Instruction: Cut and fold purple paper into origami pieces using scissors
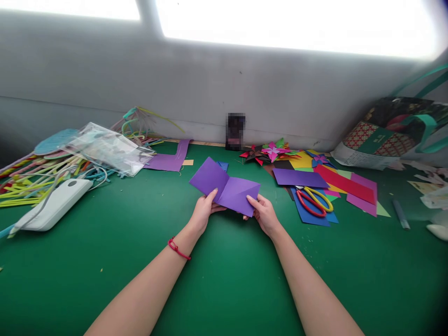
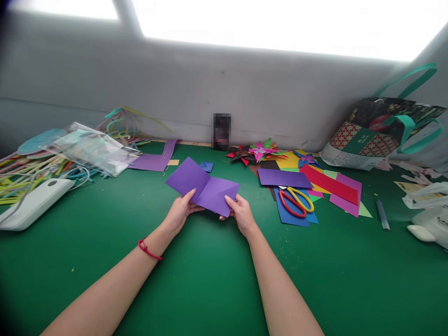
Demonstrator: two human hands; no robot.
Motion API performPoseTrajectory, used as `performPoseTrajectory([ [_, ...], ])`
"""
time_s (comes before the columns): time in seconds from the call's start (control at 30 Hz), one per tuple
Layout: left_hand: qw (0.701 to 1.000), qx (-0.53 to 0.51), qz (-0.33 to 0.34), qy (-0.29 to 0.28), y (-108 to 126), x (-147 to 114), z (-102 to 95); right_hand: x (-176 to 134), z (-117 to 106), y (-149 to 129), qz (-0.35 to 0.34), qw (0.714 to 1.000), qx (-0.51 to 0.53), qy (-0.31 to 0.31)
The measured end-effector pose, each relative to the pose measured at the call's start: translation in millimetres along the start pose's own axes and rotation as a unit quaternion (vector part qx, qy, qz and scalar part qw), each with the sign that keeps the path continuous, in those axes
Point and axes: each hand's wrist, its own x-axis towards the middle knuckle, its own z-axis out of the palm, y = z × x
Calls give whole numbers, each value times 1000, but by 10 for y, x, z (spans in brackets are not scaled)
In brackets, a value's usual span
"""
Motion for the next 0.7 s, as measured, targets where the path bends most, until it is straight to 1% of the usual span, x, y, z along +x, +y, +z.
performPoseTrajectory([
  [0.07,998,-61,-31,1,16,1,-19,26,-15,16,-26,999,-17,40],
  [0.13,994,-91,-54,1,25,-7,-28,46,-37,23,-44,996,-32,73],
  [0.2,996,-63,-61,-8,22,-25,-19,55,-63,18,-57,992,-39,106],
  [0.3,998,40,-52,-18,3,-60,21,47,-87,-11,-58,988,-33,139],
  [0.37,996,84,-40,-9,-9,-72,42,27,-78,-34,-59,990,-29,126],
  [0.47,996,89,-11,28,-13,-54,37,-16,-22,-47,-62,996,-36,56],
  [0.53,995,87,10,49,-14,-30,14,-45,35,-24,-59,995,-74,16],
  [0.57,994,92,19,54,-18,-20,2,-57,66,-1,-57,993,-104,6],
  [0.63,991,116,33,51,-38,-16,-14,-77,128,66,-58,983,-175,6],
  [0.7,987,148,45,36,-72,-34,-14,-91,188,139,-66,969,-236,25],
])
